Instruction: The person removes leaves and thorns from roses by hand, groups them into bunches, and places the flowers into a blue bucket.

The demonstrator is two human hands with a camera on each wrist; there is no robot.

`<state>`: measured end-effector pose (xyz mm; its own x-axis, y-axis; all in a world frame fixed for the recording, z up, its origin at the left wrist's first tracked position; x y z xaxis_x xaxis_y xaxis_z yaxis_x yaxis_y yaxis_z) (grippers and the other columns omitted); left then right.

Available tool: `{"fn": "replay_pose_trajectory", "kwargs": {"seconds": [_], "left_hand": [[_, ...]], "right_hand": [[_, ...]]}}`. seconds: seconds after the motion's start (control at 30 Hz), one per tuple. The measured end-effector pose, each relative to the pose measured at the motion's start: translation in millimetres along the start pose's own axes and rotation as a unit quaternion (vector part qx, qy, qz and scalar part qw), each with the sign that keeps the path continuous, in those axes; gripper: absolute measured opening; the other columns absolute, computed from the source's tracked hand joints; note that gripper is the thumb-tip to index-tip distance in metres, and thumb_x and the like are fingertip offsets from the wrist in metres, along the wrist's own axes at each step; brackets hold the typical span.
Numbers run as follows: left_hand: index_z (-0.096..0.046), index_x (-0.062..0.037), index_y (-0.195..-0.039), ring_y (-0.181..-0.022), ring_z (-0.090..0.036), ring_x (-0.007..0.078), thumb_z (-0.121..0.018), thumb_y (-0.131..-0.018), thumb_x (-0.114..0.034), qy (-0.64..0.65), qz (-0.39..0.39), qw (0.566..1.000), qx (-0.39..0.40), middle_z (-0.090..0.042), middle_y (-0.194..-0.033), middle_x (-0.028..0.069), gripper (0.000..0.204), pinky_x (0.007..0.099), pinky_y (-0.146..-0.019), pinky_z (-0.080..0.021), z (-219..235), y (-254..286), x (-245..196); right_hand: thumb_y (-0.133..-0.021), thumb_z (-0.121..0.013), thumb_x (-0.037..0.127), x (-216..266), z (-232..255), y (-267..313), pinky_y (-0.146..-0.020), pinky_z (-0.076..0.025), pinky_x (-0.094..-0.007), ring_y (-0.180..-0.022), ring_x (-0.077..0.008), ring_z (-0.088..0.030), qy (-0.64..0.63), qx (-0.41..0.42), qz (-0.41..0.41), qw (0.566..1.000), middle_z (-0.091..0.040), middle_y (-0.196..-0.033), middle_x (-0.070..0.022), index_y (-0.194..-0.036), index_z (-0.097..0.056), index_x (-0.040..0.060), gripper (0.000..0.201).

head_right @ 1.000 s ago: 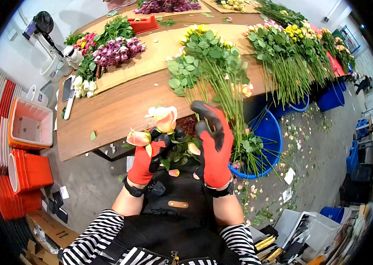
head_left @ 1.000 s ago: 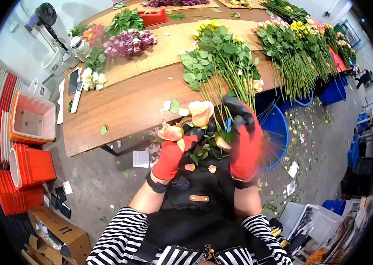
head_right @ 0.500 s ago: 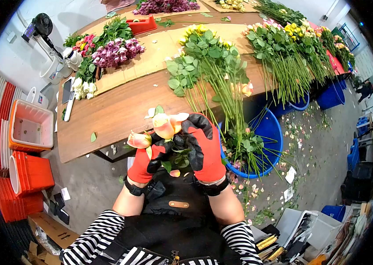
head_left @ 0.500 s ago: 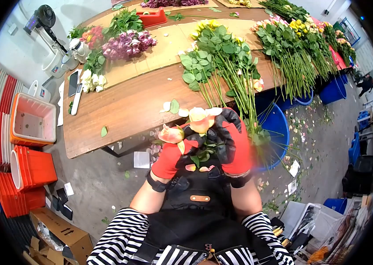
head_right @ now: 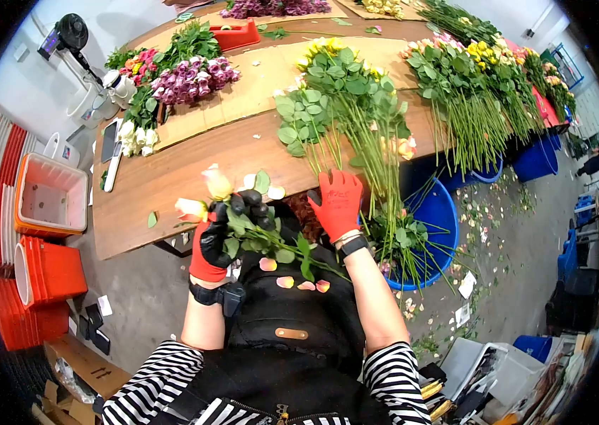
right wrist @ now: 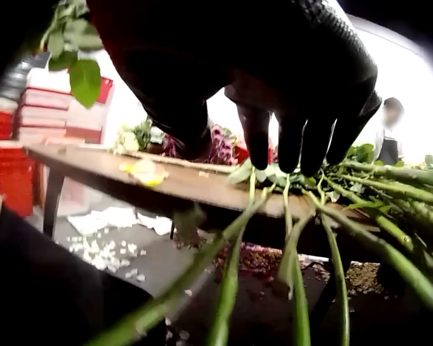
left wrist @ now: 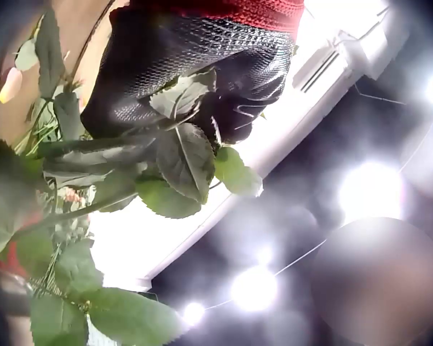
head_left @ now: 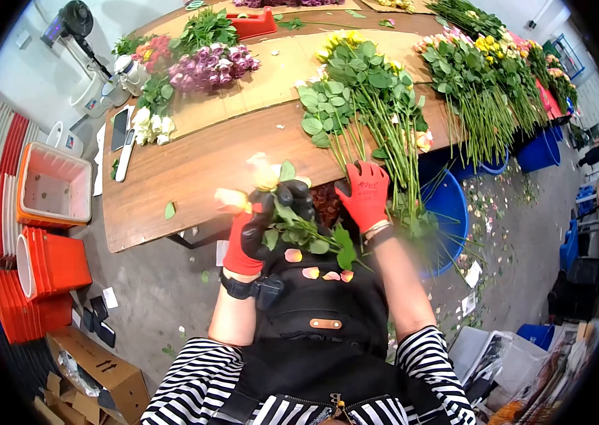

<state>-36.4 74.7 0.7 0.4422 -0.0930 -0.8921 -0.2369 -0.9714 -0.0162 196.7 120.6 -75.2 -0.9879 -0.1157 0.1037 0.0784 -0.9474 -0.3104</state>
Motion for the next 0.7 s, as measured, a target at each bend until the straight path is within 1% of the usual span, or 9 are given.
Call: {"fn": "replay_pose_trajectory", "kwargs": {"seconds": [0.07, 0.17, 0.27, 0.4, 0.47, 0.5, 0.57, 0.6, 0.7], "left_hand": [[-0.054, -0.0045, -0.106, -0.098, -0.058, 0.0231, -0.052, -0.100, -0.032, 0.195, 0.034, 0.978, 0.073, -0.058, -0.109, 0.0095, 0.029, 0.0353, -0.088, -0.046, -14, -4, 5], [-0.052, -0.0046, -0.104, -0.096, -0.057, 0.0233, -0.052, -0.099, -0.035, 0.244, 0.026, 0.962, 0.122, -0.056, -0.110, 0.0098, 0.031, 0.0382, -0.085, -0.048, -15, -10, 11], [-0.052, -0.0041, -0.108, -0.095, -0.056, 0.0215, -0.053, -0.098, -0.034, 0.274, 0.051, 0.954, 0.112, -0.054, -0.110, 0.0085, 0.032, 0.0371, -0.085, -0.047, -13, -9, 13], [-0.052, -0.0028, -0.116, -0.096, -0.055, 0.0192, -0.051, -0.099, -0.031, 0.272, 0.051, 0.954, 0.117, -0.054, -0.110, 0.0073, 0.033, 0.0361, -0.087, -0.046, -15, -10, 16], [-0.050, -0.0025, -0.125, -0.097, -0.056, 0.0180, -0.050, -0.101, -0.033, 0.250, 0.063, 0.960, 0.109, -0.056, -0.111, 0.0056, 0.039, 0.0344, -0.089, -0.047, -11, -8, 23], [-0.047, -0.0018, -0.132, -0.102, -0.056, 0.0176, -0.047, -0.102, -0.036, 0.237, 0.022, 0.957, 0.166, -0.057, -0.116, 0.0056, 0.046, 0.0345, -0.092, -0.046, -4, -9, 34], [-0.051, -0.0028, -0.112, -0.088, -0.049, 0.0173, -0.048, -0.100, -0.036, 0.089, 0.011, 0.994, 0.068, -0.051, -0.101, 0.0054, 0.035, 0.0329, -0.081, -0.043, -12, -4, 27], [-0.052, -0.0022, -0.114, -0.091, -0.051, 0.0184, -0.047, -0.100, -0.036, 0.058, 0.006, 0.996, 0.067, -0.053, -0.103, 0.0066, 0.037, 0.0339, -0.083, -0.043, -8, -4, 31], [-0.053, -0.0001, -0.122, -0.103, -0.056, 0.0221, -0.046, -0.100, -0.037, -0.082, -0.012, 0.995, 0.062, -0.058, -0.113, 0.0106, 0.043, 0.0372, -0.091, -0.045, 4, 2, 41]], "right_hand": [[-0.071, -0.075, 0.035, 3, -13, -5, -0.099, -0.035, -0.0465, -0.113, -0.0292, -0.049, 0.070, 0.008, 0.020, 0.997, -0.055, -0.114, -0.0093, -0.115, -0.055, 0.0135, 0.053], [-0.071, -0.067, 0.023, -11, -42, -10, -0.097, -0.036, -0.0449, -0.102, -0.0274, -0.053, 0.158, -0.007, 0.032, 0.987, -0.055, -0.099, -0.0068, -0.102, -0.053, 0.0151, 0.035], [-0.070, -0.073, 0.025, -28, -34, -10, -0.095, -0.038, -0.0428, -0.103, -0.0264, -0.055, 0.082, 0.029, -0.081, 0.993, -0.058, -0.100, -0.0076, -0.103, -0.054, 0.0152, 0.038], [-0.071, -0.076, 0.028, -51, -52, -1, -0.096, -0.038, -0.0443, -0.111, -0.0291, -0.053, -0.055, 0.006, -0.099, 0.994, -0.059, -0.115, -0.0095, -0.118, -0.055, 0.0118, 0.053], [-0.072, -0.077, 0.024, -31, -23, -2, -0.098, -0.039, -0.0441, -0.113, -0.0299, -0.053, -0.184, -0.049, -0.095, 0.977, -0.060, -0.118, -0.0102, -0.119, -0.057, 0.0091, 0.053], [-0.072, -0.077, 0.023, -16, -1, -4, -0.099, -0.039, -0.0441, -0.114, -0.0303, -0.053, -0.248, -0.077, -0.092, 0.961, -0.060, -0.119, -0.0105, -0.120, -0.058, 0.0077, 0.053], [-0.073, -0.076, 0.018, 16, 50, -10, -0.099, -0.041, -0.0425, -0.115, -0.0303, -0.054, -0.481, -0.056, -0.076, 0.872, -0.061, -0.119, -0.0115, -0.116, -0.062, 0.0055, 0.048], [-0.073, -0.076, 0.016, 30, 77, -12, -0.100, -0.041, -0.0417, -0.116, -0.0303, -0.054, -0.587, -0.047, -0.068, 0.805, -0.062, -0.118, -0.0119, -0.115, -0.063, 0.0044, 0.045], [-0.069, -0.077, 0.007, 68, 141, -10, -0.100, -0.042, -0.0392, -0.111, -0.0291, -0.058, -0.596, -0.056, 0.009, 0.801, -0.064, -0.114, -0.0120, -0.106, -0.067, 0.0036, 0.039]]}}
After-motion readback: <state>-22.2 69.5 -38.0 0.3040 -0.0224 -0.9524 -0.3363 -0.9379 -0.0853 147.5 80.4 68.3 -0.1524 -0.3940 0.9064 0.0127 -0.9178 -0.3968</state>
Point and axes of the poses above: each hand's wrist, its own y-axis away from the middle knuckle, its own z-axis out of the back of the hand, x = y × z, the point moved 4 cm from there along -y, towards the middle knuckle
